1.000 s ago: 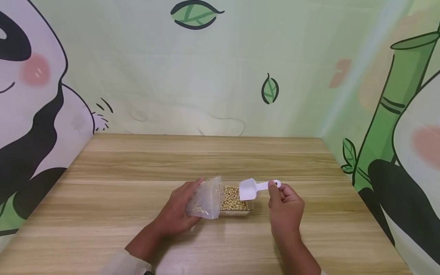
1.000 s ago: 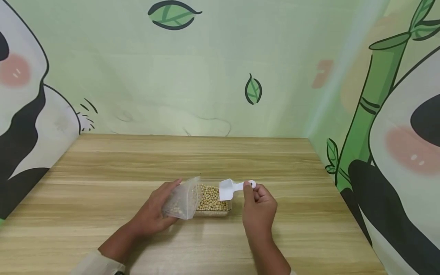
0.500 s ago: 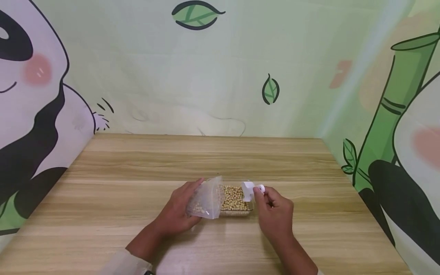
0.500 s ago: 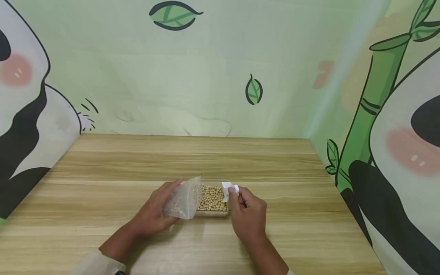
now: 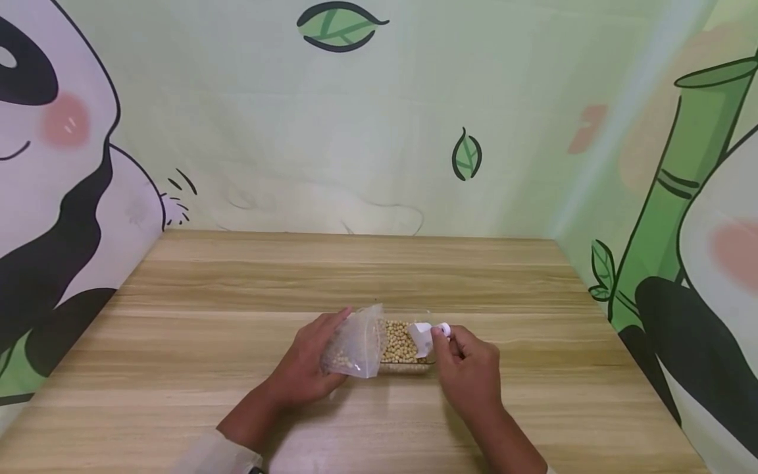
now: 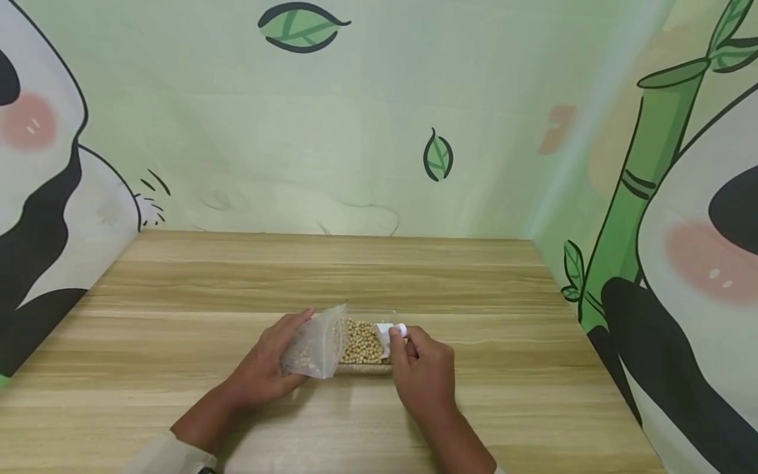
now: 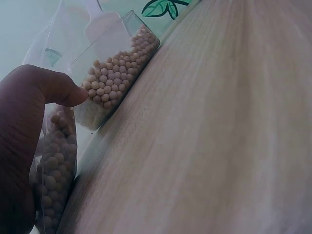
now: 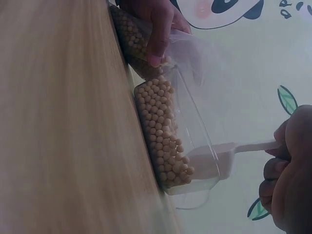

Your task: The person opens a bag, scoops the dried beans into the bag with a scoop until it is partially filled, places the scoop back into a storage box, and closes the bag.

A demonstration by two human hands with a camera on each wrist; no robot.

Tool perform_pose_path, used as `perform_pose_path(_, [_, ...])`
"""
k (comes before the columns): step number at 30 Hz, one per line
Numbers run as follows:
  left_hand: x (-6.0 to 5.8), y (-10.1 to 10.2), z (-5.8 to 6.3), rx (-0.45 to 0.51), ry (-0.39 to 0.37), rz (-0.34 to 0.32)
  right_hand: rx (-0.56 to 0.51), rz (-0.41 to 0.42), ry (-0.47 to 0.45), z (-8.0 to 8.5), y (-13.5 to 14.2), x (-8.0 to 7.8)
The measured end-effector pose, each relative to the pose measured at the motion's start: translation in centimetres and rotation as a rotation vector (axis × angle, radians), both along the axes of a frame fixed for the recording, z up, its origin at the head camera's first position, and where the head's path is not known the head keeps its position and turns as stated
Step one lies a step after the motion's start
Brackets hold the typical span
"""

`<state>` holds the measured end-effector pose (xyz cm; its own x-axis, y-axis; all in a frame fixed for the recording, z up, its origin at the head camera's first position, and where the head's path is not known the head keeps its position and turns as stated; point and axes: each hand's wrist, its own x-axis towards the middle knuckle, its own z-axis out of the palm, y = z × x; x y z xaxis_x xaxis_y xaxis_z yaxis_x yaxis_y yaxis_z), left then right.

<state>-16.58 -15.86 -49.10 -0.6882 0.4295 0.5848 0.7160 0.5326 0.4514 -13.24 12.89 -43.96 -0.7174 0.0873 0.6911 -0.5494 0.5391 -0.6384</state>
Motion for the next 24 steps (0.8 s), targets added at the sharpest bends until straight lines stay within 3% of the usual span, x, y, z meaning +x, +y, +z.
perform_pose_path(6, [0.0,0.0,0.0,0.000,-0.005,-0.002,-0.168,-0.068,-0.246,0.4,0.0,0.2])
perform_pose_path(15, [0.1,0.1,0.0,-0.016,-0.025,0.019,-0.313,-0.125,-0.556,1.2,0.7,-0.2])
perform_pose_path(18, [0.2,0.1,0.1,-0.014,-0.044,0.021,-0.371,-0.120,-0.656,1.2,1.0,-0.5])
perform_pose_path(24, [0.2,0.0,0.1,-0.016,-0.037,0.021,-0.620,-0.032,-0.789,1.3,1.2,-1.0])
